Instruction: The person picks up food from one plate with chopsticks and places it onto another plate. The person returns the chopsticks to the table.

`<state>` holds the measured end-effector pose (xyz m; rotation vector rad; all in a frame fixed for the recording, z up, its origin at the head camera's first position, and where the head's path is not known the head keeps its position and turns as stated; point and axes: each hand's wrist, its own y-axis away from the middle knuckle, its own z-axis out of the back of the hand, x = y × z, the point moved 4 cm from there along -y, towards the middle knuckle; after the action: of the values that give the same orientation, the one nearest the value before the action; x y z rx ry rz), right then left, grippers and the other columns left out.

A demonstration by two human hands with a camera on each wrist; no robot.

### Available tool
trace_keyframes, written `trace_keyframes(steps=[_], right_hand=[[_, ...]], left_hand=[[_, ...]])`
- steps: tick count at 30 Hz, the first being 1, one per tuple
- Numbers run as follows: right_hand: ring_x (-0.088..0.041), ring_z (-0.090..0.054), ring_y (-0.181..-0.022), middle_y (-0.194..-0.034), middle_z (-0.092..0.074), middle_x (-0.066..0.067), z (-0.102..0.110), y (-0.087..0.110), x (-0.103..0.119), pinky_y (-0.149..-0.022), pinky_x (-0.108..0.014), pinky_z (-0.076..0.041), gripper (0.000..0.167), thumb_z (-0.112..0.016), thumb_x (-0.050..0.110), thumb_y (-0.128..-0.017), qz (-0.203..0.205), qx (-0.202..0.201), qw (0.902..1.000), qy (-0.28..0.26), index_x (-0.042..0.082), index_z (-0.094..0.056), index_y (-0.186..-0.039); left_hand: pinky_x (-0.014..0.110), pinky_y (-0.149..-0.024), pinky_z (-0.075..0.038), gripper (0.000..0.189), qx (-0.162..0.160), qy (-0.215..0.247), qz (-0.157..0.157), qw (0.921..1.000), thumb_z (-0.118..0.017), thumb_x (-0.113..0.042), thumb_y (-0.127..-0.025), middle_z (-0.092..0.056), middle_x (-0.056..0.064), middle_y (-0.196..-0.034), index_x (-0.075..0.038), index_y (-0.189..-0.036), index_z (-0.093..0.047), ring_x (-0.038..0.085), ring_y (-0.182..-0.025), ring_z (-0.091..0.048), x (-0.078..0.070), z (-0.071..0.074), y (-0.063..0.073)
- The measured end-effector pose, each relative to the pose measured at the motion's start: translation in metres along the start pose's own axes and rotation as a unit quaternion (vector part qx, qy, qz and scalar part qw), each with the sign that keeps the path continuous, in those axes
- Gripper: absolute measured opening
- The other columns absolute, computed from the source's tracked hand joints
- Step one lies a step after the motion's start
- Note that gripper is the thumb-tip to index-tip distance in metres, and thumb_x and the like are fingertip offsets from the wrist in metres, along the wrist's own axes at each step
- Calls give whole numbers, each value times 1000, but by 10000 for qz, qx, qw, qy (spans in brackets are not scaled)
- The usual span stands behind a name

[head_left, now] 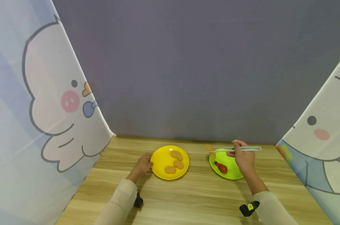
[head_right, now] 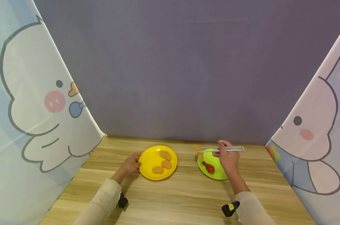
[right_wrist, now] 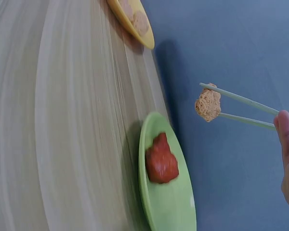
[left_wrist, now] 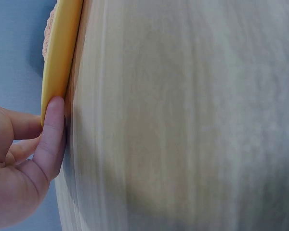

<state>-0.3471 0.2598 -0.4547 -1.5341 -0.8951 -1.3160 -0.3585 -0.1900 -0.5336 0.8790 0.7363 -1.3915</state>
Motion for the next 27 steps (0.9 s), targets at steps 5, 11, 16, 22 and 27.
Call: trace_keyframes(steps=[5,11,16,22,27], right_hand=[[-10,-71,-54,-71,-63,1,-21,3,5,-57,-26,-62,17,-56,17,-104,245,93,9994,-225,6,-69,-104],[-11,-71,-54,-66,-62,0,-45,7,6,-56,-27,-62,20,-56,17,-104,420,192,9985,-308,2,-69,-105],[-12,-72,-55,-73,-62,0,-61,13,0,-57,-29,-63,23,-55,16,-104,421,334,9982,-266,-2,-68,-109],[-11,-72,-57,-80,-61,-2,-82,24,-6,-58,-29,-64,26,-53,15,-105,418,516,9976,-194,-6,-67,-112],[-12,-71,-56,-77,-61,-3,-99,29,-10,-59,-29,-64,24,-54,13,-104,394,708,9958,-429,-6,-67,-111]], left_hand=[[37,-60,-65,51,-10,17,-63,10000,-55,11,-95,-66,27,-109,2,-145,-48,22,-74,-72,-3,2,0],[36,-60,-65,50,-41,5,-110,9999,-54,11,-95,-66,28,-110,3,-144,-48,23,-75,-72,-5,4,0],[36,-60,-65,49,-4,-15,-123,9999,-54,9,-96,-66,26,-108,3,-144,-49,21,-73,-71,-3,1,3],[36,-60,-65,49,62,7,-164,9998,-54,8,-97,-65,26,-109,4,-145,-46,21,-74,-71,-1,-2,5],[36,-61,-65,49,46,40,-137,9999,-54,7,-97,-65,26,-110,4,-146,-46,21,-74,-71,2,-2,4]])
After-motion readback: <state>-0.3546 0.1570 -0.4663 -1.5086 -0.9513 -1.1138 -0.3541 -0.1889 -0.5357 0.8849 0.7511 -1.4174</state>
